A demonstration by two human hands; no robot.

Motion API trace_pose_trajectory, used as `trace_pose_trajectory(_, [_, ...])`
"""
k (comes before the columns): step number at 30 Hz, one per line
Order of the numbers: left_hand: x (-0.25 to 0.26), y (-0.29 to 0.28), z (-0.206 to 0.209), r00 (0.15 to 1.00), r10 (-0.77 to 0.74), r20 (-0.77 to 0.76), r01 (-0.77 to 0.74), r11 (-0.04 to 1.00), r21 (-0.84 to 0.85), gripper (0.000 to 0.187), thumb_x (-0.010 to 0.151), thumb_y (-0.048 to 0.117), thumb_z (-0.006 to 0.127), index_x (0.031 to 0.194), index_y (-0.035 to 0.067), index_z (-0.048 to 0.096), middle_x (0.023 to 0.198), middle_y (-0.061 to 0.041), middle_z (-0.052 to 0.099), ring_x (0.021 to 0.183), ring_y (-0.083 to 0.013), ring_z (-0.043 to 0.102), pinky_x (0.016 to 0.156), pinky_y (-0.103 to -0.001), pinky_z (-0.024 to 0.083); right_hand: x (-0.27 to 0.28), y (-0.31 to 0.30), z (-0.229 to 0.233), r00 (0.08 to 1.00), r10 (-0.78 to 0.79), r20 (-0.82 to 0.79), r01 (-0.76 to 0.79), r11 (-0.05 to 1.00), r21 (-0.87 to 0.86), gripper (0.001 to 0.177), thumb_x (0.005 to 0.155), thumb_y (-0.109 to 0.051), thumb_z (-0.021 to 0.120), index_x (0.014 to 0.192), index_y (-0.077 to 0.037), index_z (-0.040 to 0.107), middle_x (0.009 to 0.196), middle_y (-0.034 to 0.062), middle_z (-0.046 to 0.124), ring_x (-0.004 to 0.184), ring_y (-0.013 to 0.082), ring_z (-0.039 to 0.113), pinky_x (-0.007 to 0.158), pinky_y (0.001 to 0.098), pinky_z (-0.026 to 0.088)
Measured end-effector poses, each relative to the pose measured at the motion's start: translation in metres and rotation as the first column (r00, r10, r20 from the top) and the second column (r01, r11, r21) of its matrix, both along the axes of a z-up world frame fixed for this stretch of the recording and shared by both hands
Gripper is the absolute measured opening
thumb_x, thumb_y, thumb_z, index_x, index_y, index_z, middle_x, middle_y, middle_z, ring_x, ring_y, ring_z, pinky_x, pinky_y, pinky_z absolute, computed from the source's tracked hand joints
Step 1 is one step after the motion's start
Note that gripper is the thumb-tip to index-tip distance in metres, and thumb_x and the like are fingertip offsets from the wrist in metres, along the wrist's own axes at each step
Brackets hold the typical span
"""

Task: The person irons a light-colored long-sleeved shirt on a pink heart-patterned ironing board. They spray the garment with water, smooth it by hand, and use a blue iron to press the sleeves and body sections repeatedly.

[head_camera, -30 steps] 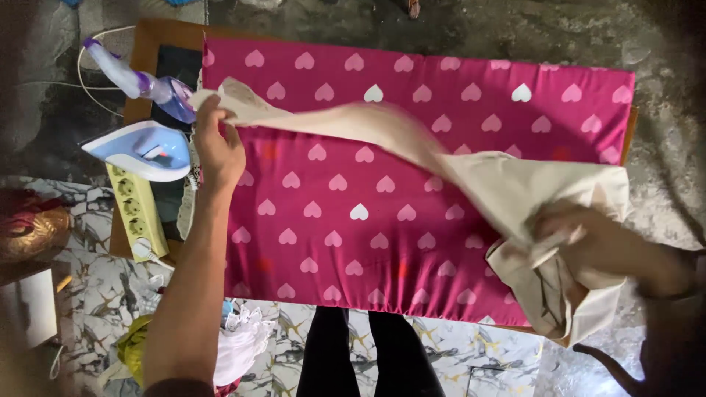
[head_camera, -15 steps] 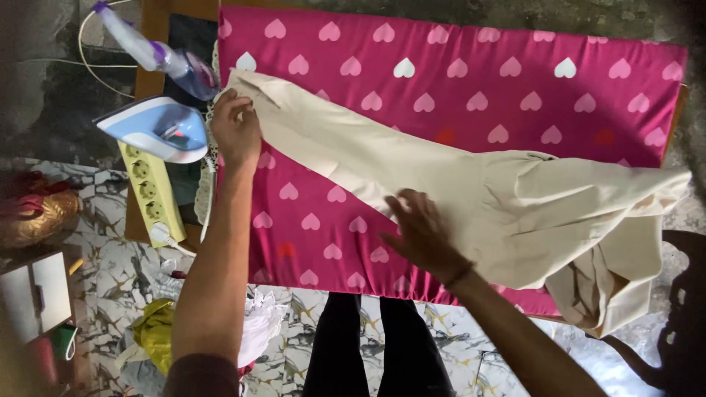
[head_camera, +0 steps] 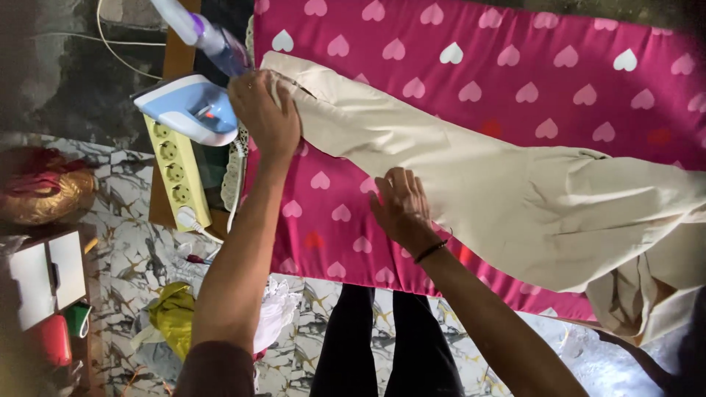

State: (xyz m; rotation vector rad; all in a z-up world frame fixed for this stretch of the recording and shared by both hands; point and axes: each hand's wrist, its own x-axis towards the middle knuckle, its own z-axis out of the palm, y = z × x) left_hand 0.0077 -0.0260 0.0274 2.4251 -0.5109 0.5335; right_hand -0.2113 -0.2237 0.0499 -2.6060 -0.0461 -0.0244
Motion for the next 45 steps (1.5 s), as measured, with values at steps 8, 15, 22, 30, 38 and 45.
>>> trace_pose_trajectory(8, [0.052,-0.020,-0.007,0.729,0.504,-0.463,-0.458,0.862,0.217,0.071,0.087,0.057,0.078,0.127,0.002,0.057,0.131,-0.026,0.052,0.124,-0.0467,0.044,0.103,-0.061,0.032,0.049,0.037,0.026,0.996,0.090,0.014,-0.089,0.996,-0.029,0.080,0.078,-0.033,0.080,0.146,-0.002,0.049,0.155,0.0262,0.035,0.147,0.0442,0.027,0.115,0.0621,0.025])
trace_pose_trajectory(15, [0.061,-0.031,-0.017,0.911,0.220,-0.347,-0.264,0.961,-0.083,0.033,0.093,0.022,0.075,0.118,0.010,0.057,0.109,-0.007,0.066,0.116,-0.0272,0.063,0.111,-0.061,0.032,0.043,0.054,0.005,0.995,0.061,-0.083,-0.062,0.998,-0.006,0.083,0.087,-0.039,0.076,0.150,0.002,0.042,0.164,0.0286,0.020,0.155,0.0435,0.015,0.124,0.0615,0.016])
trace_pose_trajectory(22, [0.073,-0.018,-0.029,0.994,0.103,-0.041,-0.106,0.992,-0.073,0.030,0.100,0.007,0.069,0.127,0.007,0.055,0.108,-0.013,0.060,0.106,-0.0316,0.062,0.099,-0.055,0.042,0.038,0.059,0.002,0.990,0.140,-0.032,-0.140,0.990,0.007,0.066,0.091,-0.028,0.072,0.147,-0.006,0.048,0.165,0.0212,0.026,0.156,0.0384,0.019,0.126,0.0621,0.012])
trace_pose_trajectory(30, [0.082,-0.012,-0.049,0.999,0.010,-0.041,-0.010,1.000,0.002,0.037,0.103,0.002,0.064,0.138,0.004,0.054,0.118,-0.020,0.060,0.112,-0.0396,0.059,0.099,-0.054,0.042,0.036,0.049,0.007,0.974,0.221,-0.052,-0.217,0.973,0.074,0.069,0.089,-0.028,0.072,0.151,-0.010,0.045,0.165,0.0182,0.027,0.157,0.0369,0.018,0.127,0.0607,0.010])
trace_pose_trajectory(38, [0.048,-0.014,-0.006,0.992,-0.119,-0.035,0.123,0.920,0.373,0.076,0.106,0.027,0.067,0.161,0.000,0.023,0.168,-0.024,0.019,0.157,-0.0397,0.023,0.128,-0.059,0.014,0.035,0.049,0.001,0.962,0.249,-0.112,-0.243,0.968,0.063,0.073,0.090,-0.031,0.072,0.153,-0.012,0.041,0.169,0.0180,0.020,0.157,0.0349,0.016,0.126,0.0600,0.007])
trace_pose_trajectory(45, [0.008,0.007,-0.013,0.975,-0.110,-0.194,0.170,0.930,0.325,0.079,0.104,0.032,0.065,0.164,0.002,0.022,0.169,-0.024,0.014,0.158,-0.0376,0.019,0.130,-0.055,0.015,0.043,0.058,0.013,0.971,0.222,-0.085,-0.218,0.975,0.054,0.069,0.088,-0.028,0.072,0.148,-0.007,0.046,0.164,0.0205,0.027,0.155,0.0367,0.019,0.125,0.0614,0.008])
